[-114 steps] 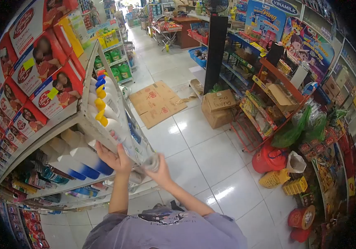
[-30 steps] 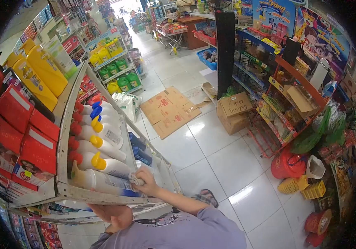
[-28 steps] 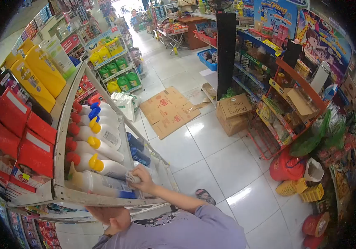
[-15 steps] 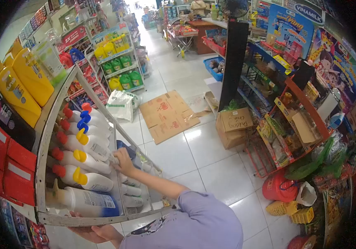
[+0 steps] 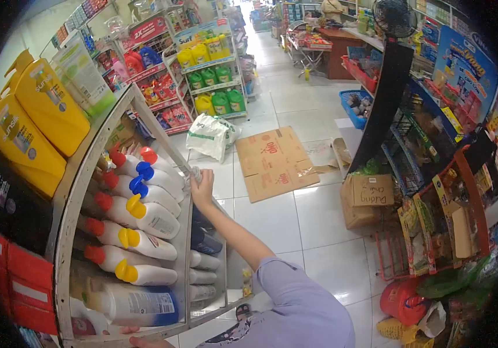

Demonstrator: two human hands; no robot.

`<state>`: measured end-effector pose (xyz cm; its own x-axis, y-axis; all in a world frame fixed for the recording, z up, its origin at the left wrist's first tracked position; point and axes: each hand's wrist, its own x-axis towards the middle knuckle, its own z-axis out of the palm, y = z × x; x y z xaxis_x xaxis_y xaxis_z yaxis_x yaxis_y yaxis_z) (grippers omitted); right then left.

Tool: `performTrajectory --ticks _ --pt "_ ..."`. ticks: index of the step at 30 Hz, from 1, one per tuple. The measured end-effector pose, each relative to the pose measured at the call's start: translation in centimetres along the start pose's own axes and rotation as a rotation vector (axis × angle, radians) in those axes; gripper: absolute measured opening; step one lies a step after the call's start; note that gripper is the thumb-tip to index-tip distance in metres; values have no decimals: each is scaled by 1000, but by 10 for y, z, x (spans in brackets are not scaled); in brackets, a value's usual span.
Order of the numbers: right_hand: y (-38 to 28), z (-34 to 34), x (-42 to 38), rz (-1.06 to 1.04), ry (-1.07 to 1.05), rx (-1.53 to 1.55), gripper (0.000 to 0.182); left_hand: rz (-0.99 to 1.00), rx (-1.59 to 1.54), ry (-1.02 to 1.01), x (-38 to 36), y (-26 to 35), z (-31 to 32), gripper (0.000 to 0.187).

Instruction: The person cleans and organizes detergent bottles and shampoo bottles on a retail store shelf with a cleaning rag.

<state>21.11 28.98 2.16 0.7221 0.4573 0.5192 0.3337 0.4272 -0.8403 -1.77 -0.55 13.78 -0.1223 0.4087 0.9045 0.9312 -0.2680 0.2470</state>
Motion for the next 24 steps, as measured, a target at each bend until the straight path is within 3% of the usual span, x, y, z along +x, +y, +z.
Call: performTrajectory --ticks 1,4,11,16,18,21,24 --pt "-1 -2 1 -13 -31 2 20 14 67 66 -2 -4 4 63" --pt "1 -2 11 -28 -59 -22 22 -110 -189 201 8 12 13 64" --pt "35 20 43 75 -16 -111 28 -166 -257 261 14 20 21 65" --pt "30 18 24 192 8 101 23 -171 -250 281 15 23 26 66" --pt "18 9 16 135 24 80 20 -164 -251 288 14 23 26 67" --pt "4 -6 2 158 -144 93 22 -169 -268 302 13 23 25 67" --pt "-13 -20 -21 214 -179 55 21 -187 -297 318 13 23 25 68"
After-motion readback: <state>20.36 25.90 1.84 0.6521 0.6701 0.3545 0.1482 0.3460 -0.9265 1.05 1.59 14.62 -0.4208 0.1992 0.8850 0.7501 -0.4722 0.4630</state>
